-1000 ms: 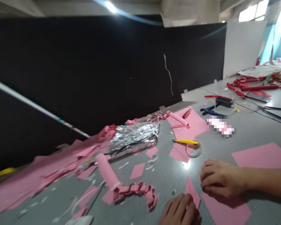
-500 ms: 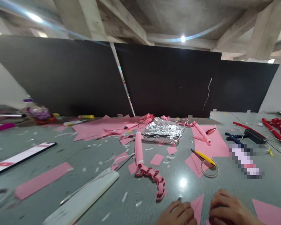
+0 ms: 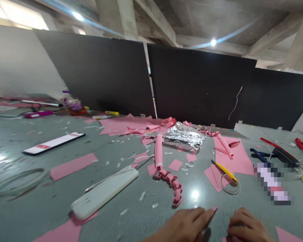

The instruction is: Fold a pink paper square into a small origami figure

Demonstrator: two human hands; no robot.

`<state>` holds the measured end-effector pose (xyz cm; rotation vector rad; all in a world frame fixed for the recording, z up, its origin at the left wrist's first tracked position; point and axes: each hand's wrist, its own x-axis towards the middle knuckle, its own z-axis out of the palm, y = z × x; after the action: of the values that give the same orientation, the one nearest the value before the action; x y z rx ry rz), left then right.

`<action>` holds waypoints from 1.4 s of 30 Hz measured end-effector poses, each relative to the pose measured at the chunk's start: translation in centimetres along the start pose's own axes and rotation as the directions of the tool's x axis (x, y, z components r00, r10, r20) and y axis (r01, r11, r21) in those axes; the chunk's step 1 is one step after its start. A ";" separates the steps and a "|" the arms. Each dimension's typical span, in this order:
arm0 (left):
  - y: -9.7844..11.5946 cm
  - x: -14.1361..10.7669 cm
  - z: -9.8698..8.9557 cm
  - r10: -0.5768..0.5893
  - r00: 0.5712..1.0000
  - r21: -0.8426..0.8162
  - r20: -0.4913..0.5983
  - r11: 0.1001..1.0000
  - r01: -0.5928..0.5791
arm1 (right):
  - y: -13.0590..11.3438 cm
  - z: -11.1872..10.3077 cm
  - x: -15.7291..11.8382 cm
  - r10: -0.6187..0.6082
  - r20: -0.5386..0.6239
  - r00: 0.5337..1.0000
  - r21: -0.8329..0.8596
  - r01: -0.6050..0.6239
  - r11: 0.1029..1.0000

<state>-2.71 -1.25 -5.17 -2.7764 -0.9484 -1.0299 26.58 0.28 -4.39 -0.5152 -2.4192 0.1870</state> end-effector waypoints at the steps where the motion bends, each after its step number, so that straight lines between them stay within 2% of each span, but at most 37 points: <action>1: 0.1 0.3 -0.4 -0.113 0.994 -0.166 -0.010 0.980 0.109 | -0.4 -0.3 0.1 0.018 0.015 1.000 0.025 -0.018 1.000; 2: 0.2 0.7 -0.9 -0.244 0.969 -0.322 -0.050 0.922 0.215 | -1.0 -0.7 0.3 0.051 0.035 0.998 0.051 -0.052 0.997; 4: 0.1 1.2 -1.5 -0.437 0.897 -0.422 -0.068 0.827 0.371 | -2.0 -1.5 0.5 0.148 0.020 0.989 0.100 -0.150 0.984; 6: -0.3 1.4 -1.8 -0.572 0.820 -0.494 -0.017 0.718 0.490 | -2.7 -2.1 0.7 0.188 0.066 0.980 0.128 -0.195 0.973; 9: -0.8 1.6 -1.7 -0.683 0.728 -0.553 0.063 0.584 0.595 | -2.9 -2.5 0.9 0.245 0.086 0.966 0.146 -0.255 0.956; 12: -0.6 1.7 -1.5 -0.708 0.701 -0.576 0.084 0.540 0.614 | -2.9 -2.5 0.9 0.281 0.049 0.959 0.161 -0.285 0.945; 15: 0.0 2.0 -1.2 -0.677 0.734 -0.576 0.059 0.577 0.578 | -3.1 -2.3 1.0 0.328 -0.001 0.945 0.173 -0.323 0.931; 18: 0.6 2.0 -1.4 -0.600 0.800 -0.552 -0.012 0.671 0.495 | -3.7 -2.3 1.4 0.424 -0.008 0.906 0.255 -0.408 0.877; 20: 0.9 1.7 -1.8 -0.505 0.860 -0.527 -0.073 0.751 0.397 | -4.2 -2.3 1.8 0.544 0.073 0.836 0.376 -0.528 0.762; 21: 1.0 1.5 -2.1 -0.443 0.892 -0.521 -0.094 0.785 0.335 | -4.5 -2.3 1.9 0.610 0.148 0.778 0.450 -0.602 0.660; 23: 1.4 1.0 -2.8 -0.222 0.969 -0.489 -0.108 0.860 0.142 | -4.9 -2.2 2.2 0.684 0.269 0.678 0.577 -0.682 0.449; 24: 1.6 0.8 -3.2 -0.081 0.991 -0.454 -0.109 0.891 0.023 | -5.0 -2.1 2.2 0.706 0.279 0.651 0.599 -0.692 0.402; 25: 1.8 0.7 -3.6 0.172 0.982 -0.304 -0.083 0.934 -0.189 | -5.0 -2.0 2.2 0.718 0.273 0.640 0.595 -0.699 0.396; 26: 2.0 0.7 -3.9 0.321 0.946 -0.152 -0.045 0.934 -0.324 | -4.9 -2.0 2.2 0.721 0.248 0.647 0.573 -0.698 0.429; 27: 2.2 0.8 -4.1 0.405 0.914 -0.053 0.012 0.913 -0.404 | -4.8 -1.9 2.1 0.706 0.200 0.680 0.531 -0.680 0.505; 28: 2.4 0.9 -4.3 0.433 0.898 -0.017 0.073 0.901 -0.433 | -4.6 -2.0 2.1 0.653 0.141 0.744 0.472 -0.630 0.617; 30: 2.7 1.1 -4.3 0.402 0.903 -0.002 0.152 0.914 -0.407 | -4.3 -2.2 2.1 0.479 0.039 0.877 0.293 -0.468 0.834; 32: 3.0 1.1 -4.1 0.332 0.924 -0.020 0.188 0.942 -0.335 | -4.1 -2.5 2.1 0.338 0.037 0.940 0.124 -0.340 0.932; 34: 3.2 1.0 -3.7 0.281 0.940 -0.038 0.194 0.959 -0.279 | -4.1 -2.9 2.3 0.274 0.106 0.956 0.021 -0.277 0.961; 37: 3.3 0.7 -3.5 0.252 0.947 -0.069 0.200 0.968 -0.243 | -4.4 -3.2 2.5 0.235 0.212 0.948 -0.040 -0.232 0.972; 42: 3.6 1.1 -3.6 0.144 0.966 -0.139 0.217 0.984 -0.115 | -4.5 -3.1 2.5 0.233 0.253 0.939 -0.033 -0.233 0.972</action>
<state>-2.17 -4.42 -1.12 -3.0634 -0.7299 -0.7937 25.25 -2.82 0.62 -0.8249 -2.6018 0.3729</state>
